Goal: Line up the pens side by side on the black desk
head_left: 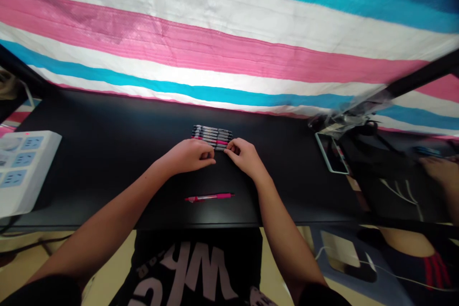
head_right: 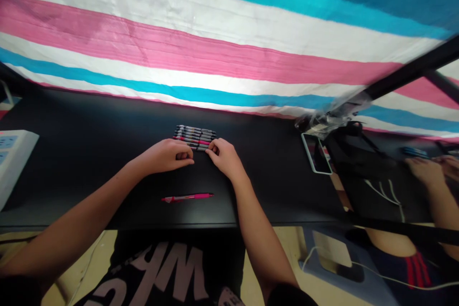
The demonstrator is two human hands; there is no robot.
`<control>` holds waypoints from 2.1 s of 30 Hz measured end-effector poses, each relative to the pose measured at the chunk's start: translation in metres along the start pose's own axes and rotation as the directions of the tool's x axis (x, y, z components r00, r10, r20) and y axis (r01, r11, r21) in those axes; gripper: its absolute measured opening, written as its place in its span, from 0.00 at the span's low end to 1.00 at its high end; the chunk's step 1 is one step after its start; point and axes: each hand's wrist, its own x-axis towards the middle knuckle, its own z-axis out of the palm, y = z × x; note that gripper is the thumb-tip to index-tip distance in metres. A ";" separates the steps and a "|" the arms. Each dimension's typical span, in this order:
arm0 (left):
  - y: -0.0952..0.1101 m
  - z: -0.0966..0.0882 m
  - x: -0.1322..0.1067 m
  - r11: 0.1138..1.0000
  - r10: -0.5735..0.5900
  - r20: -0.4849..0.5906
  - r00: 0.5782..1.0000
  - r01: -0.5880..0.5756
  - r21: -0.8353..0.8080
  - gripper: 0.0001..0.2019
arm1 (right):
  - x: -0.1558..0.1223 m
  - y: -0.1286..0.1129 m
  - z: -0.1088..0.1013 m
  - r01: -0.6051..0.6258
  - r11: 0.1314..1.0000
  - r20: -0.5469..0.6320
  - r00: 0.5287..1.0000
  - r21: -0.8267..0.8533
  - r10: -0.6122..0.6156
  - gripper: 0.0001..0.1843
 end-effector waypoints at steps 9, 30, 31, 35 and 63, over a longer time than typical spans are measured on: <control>0.035 0.029 -0.004 0.966 0.253 0.247 0.936 -0.260 -0.002 0.13 | -0.001 -0.008 -0.002 -0.039 0.998 -0.017 0.999 0.046 0.040 0.09; 0.014 0.003 0.002 0.990 -0.135 -0.070 0.988 0.137 0.020 0.09 | -0.005 -0.019 -0.008 -0.142 0.922 0.186 0.979 0.361 0.078 0.29; 0.015 0.002 0.002 0.991 -0.135 -0.060 0.989 0.135 -0.002 0.09 | -0.005 -0.020 -0.008 -0.131 0.919 0.167 0.983 0.371 0.073 0.28; 0.016 0.000 0.001 0.986 -0.153 -0.024 0.988 0.151 -0.076 0.10 | -0.005 -0.019 -0.007 -0.106 0.897 0.152 0.987 0.428 0.044 0.26; 0.000 0.008 0.004 0.999 -0.031 -0.014 0.999 0.031 -0.043 0.13 | -0.005 -0.016 -0.003 -0.125 0.899 0.169 0.984 0.420 0.058 0.19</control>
